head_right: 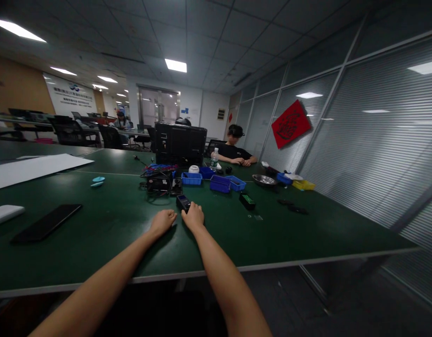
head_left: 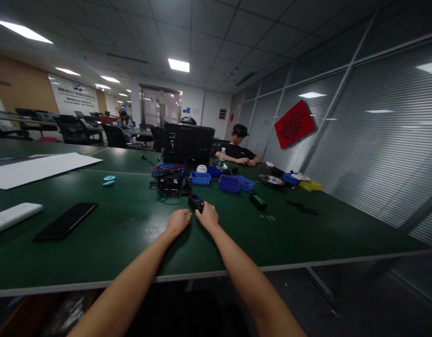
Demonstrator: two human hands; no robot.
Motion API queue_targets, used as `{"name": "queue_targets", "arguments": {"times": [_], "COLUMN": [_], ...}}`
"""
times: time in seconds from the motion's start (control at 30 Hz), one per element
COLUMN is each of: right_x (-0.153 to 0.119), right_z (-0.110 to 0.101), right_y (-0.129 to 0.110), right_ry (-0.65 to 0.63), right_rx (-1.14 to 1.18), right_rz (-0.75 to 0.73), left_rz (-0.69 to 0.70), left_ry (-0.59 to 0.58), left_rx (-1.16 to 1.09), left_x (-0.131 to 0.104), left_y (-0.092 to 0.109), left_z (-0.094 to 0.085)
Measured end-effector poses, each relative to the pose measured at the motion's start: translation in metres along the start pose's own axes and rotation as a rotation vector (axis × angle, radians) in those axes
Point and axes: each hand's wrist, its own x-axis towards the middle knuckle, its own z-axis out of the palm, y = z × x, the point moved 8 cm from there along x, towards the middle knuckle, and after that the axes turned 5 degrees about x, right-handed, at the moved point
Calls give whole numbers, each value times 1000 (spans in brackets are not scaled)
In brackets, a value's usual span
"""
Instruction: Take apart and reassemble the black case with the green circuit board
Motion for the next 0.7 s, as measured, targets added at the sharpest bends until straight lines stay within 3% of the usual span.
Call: {"name": "queue_targets", "arguments": {"times": [0.2, 0.53, 0.7], "right_x": [9, 20, 24], "right_z": [-12, -57, -60], "right_y": [24, 123, 137], "right_ry": [45, 171, 173], "right_rx": [9, -63, -96], "right_rz": [98, 442, 460], "left_rz": [52, 43, 52], "left_ry": [2, -19, -18], "left_rx": [16, 20, 25], "left_x": [-3, -7, -8], "left_y": [3, 4, 4], "left_z": [0, -4, -3]}}
